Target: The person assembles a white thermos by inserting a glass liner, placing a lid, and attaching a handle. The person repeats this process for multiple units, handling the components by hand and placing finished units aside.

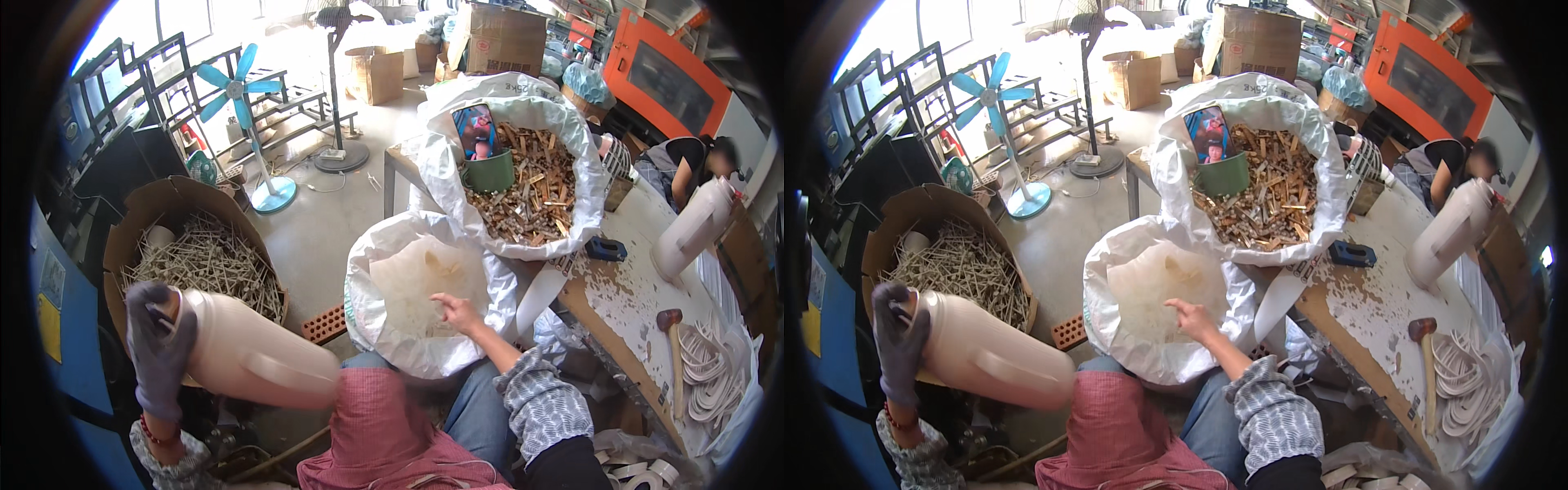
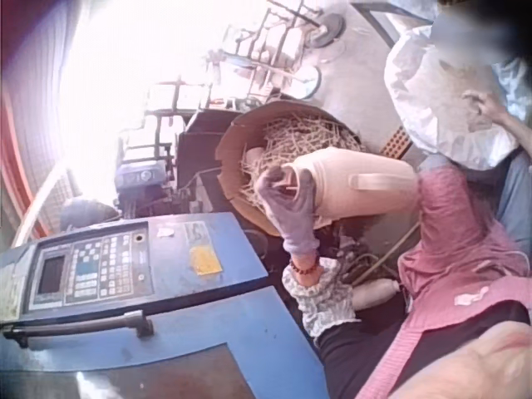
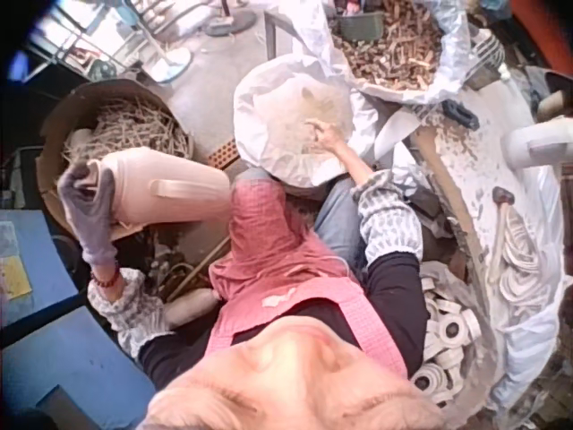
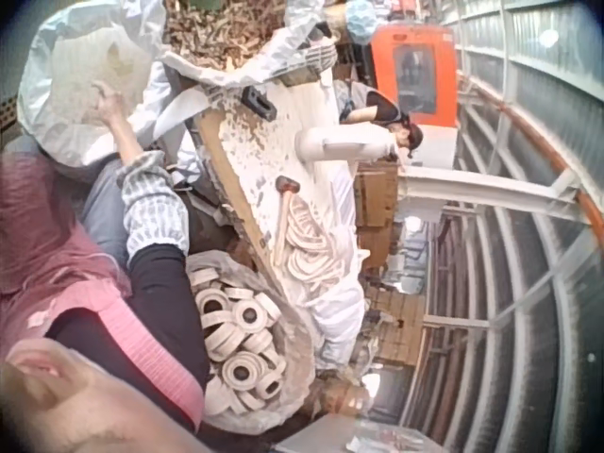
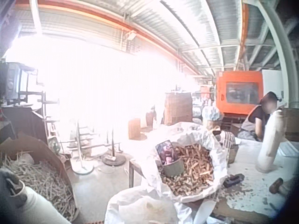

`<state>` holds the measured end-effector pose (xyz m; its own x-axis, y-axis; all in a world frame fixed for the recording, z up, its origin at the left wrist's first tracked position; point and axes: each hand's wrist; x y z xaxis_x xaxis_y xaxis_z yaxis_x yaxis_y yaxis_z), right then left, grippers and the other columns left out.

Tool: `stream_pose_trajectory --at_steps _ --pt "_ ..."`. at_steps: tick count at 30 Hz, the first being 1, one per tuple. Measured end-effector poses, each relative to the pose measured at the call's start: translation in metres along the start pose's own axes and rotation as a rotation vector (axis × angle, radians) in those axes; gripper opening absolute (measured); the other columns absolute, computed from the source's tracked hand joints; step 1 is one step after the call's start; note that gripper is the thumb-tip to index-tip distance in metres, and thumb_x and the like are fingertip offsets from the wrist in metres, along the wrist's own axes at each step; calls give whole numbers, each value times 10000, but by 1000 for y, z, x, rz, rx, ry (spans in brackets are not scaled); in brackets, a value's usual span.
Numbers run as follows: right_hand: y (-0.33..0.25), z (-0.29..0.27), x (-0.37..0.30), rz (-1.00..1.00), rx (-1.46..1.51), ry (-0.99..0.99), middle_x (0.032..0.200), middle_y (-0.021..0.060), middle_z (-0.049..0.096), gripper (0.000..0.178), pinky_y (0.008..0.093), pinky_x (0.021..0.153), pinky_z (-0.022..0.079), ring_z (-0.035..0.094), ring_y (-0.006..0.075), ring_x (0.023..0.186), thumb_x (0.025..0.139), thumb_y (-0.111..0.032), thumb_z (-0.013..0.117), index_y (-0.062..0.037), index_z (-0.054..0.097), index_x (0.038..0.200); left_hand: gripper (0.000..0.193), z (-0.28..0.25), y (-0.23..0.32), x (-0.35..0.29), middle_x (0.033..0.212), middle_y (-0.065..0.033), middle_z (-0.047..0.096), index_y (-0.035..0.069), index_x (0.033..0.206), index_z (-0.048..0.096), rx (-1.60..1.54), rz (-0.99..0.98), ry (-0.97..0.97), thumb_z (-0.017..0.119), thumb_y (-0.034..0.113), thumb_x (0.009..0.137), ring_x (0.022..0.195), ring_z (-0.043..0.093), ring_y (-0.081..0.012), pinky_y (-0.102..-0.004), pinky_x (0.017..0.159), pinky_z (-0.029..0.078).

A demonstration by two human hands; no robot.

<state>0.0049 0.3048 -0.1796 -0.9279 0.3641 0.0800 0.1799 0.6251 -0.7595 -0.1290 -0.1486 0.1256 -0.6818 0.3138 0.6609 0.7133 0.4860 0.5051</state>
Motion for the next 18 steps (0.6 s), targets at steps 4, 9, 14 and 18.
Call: stream_pose_trajectory --at_steps 4,9,14,18 --pt "40 -42 -45 193 31 113 846 186 686 379 415 685 528 680 278 691 903 -173 498 -124 506 1279 319 17 -14 16 1091 -121 605 70 1088 555 517 547 23 706 118 811 954 643 -282 -374 784 528" --pt "-2 -93 -114 187 -458 339 898 211 643 258 469 698 483 639 364 774 907 -281 554 -97 610 1079 407 -20 9 2 1002 -110 653 73 1105 573 490 733 264 784 41 759 861 667 -224 -300 695 562" --pt "-55 -127 -181 233 -268 398 837 137 607 261 378 714 475 592 321 759 877 -280 651 -39 676 781 392 37 96 -32 985 -98 612 98 1019 637 -70 750 2 814 53 672 844 637 -237 -325 657 519" --pt "-136 -125 -200 -170 245 487 901 90 623 229 286 723 475 585 176 760 943 -182 602 18 647 840 544 143 159 -82 1149 -127 567 134 1119 633 -398 840 -268 846 260 634 1046 589 -300 -419 851 495"
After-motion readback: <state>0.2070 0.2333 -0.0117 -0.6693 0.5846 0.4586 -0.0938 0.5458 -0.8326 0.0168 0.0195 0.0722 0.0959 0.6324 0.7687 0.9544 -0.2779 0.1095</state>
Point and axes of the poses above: each hand's wrist, its own x-axis towards the middle knuckle, its own z-axis out of the palm, y = z × x
